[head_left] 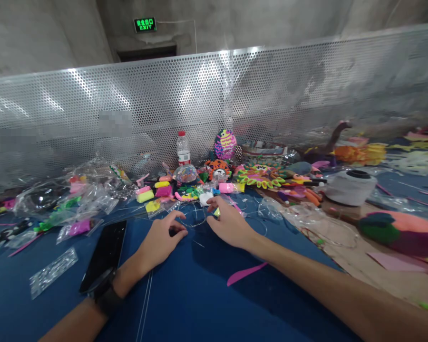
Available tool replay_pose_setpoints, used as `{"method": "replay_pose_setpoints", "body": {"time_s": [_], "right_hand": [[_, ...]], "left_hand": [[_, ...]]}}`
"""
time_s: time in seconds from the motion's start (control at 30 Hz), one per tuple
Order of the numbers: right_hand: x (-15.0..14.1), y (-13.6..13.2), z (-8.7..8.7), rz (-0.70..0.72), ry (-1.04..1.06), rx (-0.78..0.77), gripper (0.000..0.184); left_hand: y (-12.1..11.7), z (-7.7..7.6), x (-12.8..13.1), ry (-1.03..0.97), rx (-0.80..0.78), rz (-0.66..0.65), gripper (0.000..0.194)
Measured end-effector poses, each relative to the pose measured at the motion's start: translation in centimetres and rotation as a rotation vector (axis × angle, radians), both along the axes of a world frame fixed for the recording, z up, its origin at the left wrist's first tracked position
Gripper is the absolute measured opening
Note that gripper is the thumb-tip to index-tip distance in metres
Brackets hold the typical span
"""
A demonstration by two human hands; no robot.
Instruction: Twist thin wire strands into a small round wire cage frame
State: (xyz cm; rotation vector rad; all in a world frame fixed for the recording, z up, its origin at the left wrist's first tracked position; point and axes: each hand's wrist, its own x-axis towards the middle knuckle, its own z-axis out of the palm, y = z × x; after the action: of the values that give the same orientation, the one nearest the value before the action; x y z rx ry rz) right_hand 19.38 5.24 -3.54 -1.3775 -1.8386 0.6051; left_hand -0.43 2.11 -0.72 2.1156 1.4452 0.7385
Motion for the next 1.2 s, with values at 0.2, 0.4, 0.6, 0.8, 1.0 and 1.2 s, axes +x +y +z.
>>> {"method": "replay_pose_setpoints", "body": {"time_s": [0.2,0.4,0.6,0.8,1.0,1.2], "right_hand": [[0.0,-0.3,0.3,-0.002,0.05,0.058,0.031],[-0.2,-1.0,1.0,0.215,0.092,0.108,0.028],[0.0,-0.3,0.5,0.245,0.069,0.104,0.021],[0.0,0.0,0.2,0.226,0.072,0.162,0.011],[-0.1,0.2,0.1,0.152,0.139,0.139,0.014],[0.0,0.1,0.6,0.142,0.131,0.087,0.011]], "left_hand": [[0.0,0.1,0.1,0.029,0.013,0.006,0.022],[-0.1,0.1,0.2,-0.011,-0.002,0.01,0.012],[-0.4,0.0,0.4,-0.055,-0.022,0.028,0.016],[-0.6,-0.1,0.6,-0.038,0.008,0.002,0.016],[-0.4,-0.2,0.6,-0.01,0.049,0.017,0.013],[-0.7,0.0,0.5,-0.003,0.067,0.022,0.02]]}}
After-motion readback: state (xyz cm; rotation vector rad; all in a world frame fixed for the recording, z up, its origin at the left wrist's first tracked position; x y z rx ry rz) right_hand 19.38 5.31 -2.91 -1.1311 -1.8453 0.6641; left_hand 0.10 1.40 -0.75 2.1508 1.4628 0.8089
